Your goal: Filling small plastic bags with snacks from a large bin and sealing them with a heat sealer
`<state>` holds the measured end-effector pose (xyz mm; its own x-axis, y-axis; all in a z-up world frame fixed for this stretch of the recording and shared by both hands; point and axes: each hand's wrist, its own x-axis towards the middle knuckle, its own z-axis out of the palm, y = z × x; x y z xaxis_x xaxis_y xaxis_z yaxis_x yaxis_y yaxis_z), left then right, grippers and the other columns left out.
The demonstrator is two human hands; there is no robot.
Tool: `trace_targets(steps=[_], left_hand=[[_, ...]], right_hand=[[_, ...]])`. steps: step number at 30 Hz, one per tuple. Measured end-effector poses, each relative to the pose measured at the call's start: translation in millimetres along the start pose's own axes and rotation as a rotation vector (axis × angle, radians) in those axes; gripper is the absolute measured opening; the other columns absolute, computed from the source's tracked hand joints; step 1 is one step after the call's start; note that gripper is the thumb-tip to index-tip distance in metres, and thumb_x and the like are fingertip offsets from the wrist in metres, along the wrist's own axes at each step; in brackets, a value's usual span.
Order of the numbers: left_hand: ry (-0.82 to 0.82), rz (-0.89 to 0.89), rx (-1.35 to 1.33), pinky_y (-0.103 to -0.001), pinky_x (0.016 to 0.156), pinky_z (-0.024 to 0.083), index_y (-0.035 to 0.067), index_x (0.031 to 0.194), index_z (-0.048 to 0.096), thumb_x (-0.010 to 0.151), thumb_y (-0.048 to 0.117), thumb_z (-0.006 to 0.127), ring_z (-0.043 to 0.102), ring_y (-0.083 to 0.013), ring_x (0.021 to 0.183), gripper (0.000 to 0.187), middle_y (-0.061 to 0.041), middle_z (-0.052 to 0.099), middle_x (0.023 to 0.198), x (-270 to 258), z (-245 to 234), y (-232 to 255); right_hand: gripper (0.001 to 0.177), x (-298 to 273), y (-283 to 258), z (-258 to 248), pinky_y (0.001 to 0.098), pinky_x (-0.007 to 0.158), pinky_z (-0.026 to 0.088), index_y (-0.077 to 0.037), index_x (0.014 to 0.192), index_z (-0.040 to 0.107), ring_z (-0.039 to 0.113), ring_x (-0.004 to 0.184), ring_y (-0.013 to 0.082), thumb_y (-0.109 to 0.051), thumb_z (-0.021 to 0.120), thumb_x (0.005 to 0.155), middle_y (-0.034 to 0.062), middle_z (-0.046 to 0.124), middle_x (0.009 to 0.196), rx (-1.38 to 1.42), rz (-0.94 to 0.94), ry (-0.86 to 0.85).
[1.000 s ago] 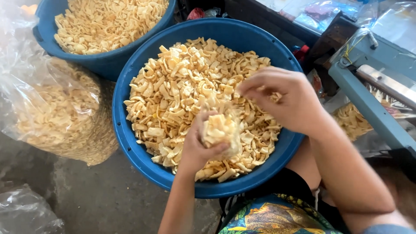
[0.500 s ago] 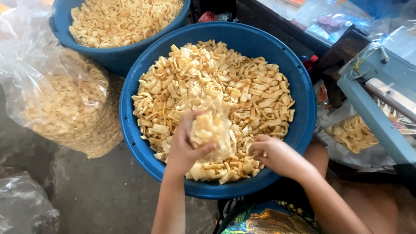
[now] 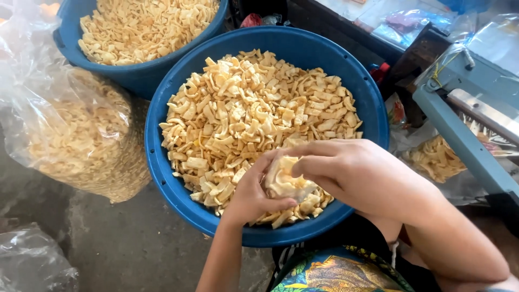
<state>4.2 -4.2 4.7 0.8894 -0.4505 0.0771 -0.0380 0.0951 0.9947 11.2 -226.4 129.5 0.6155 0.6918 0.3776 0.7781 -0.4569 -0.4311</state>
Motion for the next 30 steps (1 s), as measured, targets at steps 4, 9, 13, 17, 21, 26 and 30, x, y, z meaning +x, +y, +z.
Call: trace_targets(steps=[4, 9, 13, 17, 21, 26, 30], left_hand=[[-0.006, -0.006, 0.08, -0.032, 0.084, 0.063, 0.009, 0.143, 0.048, 0.067, 0.023, 0.087, 0.067, -0.0224, 0.102, 0.086, -0.012, 0.06, 0.128, 4, -1, 4], [0.072, -0.004, 0.092, -0.037, 0.087, 0.058, 0.009, 0.136, 0.053, 0.069, 0.022, 0.088, 0.069, -0.0214, 0.104, 0.077, -0.007, 0.067, 0.122, 10, -5, -11], [0.135, -0.024, 0.285, -0.023, 0.049, 0.029, 0.022, 0.136, 0.057, 0.072, 0.028, 0.09, 0.03, -0.0052, 0.054, 0.072, 0.006, 0.03, 0.074, 9, -10, -9], [0.073, 0.227, 0.407, -0.04, 0.116, 0.037, 0.008, 0.133, 0.055, 0.073, 0.036, 0.084, 0.058, -0.0245, 0.133, 0.072, -0.007, 0.067, 0.132, 13, -12, -13], [0.09, -0.043, 0.326, -0.037, 0.114, 0.04, 0.006, 0.155, 0.036, 0.044, 0.048, 0.096, 0.052, -0.0221, 0.138, 0.132, -0.01, 0.054, 0.148, 5, -18, -52], [0.028, 0.173, 0.325, -0.027, 0.094, 0.055, -0.008, 0.157, 0.024, 0.049, 0.028, 0.098, 0.075, -0.0162, 0.1, 0.135, -0.011, 0.072, 0.118, 25, -27, -74], [0.025, -0.316, -0.127, -0.043, 0.093, 0.05, 0.007, 0.11, 0.069, 0.066, 0.058, 0.067, 0.068, -0.032, 0.103, 0.067, -0.02, 0.071, 0.114, 55, -177, -229]], right_hand=[[0.014, 17, 8, 8, 0.0423, 0.051, 0.047, -0.017, 0.089, 0.066, 0.065, 0.06, 0.0267, -0.02, 0.061, 0.101, 0.0003, 0.064, 0.075, -0.181, 0.067, -0.246], [0.027, 26, 61, 65, 0.0361, 0.061, 0.053, -0.017, 0.087, 0.072, 0.068, 0.062, 0.0174, 0.003, 0.061, 0.074, -0.0053, 0.071, 0.074, -0.271, -0.053, -0.549], [0.02, 25, 34, 24, 0.0423, 0.085, 0.054, -0.005, 0.103, 0.074, 0.073, 0.105, 0.0287, -0.003, 0.058, 0.091, 0.0087, 0.077, 0.113, 0.155, -0.001, -0.246], [0.021, -58, 10, -21, 0.0368, 0.098, 0.059, -0.009, 0.118, 0.071, 0.074, 0.112, 0.0257, -0.012, 0.06, 0.1, 0.0115, 0.072, 0.124, -0.041, 0.094, 0.295], [0.008, -184, 31, -60, 0.0476, 0.113, 0.051, 0.006, 0.111, 0.073, 0.067, 0.118, 0.0389, 0.005, 0.065, 0.109, 0.0264, 0.071, 0.123, -0.513, 0.516, 0.671], [0.034, -285, 130, -74, 0.0486, 0.116, 0.034, 0.001, 0.133, 0.071, 0.057, 0.133, 0.0392, -0.023, 0.07, 0.109, 0.0236, 0.068, 0.138, -0.744, 0.89, 0.628], [0.024, -286, 157, -56, 0.0523, 0.121, 0.025, -0.012, 0.111, 0.076, 0.042, 0.141, 0.0394, -0.031, 0.076, 0.097, 0.0172, 0.06, 0.142, -0.682, 0.964, 0.637]])
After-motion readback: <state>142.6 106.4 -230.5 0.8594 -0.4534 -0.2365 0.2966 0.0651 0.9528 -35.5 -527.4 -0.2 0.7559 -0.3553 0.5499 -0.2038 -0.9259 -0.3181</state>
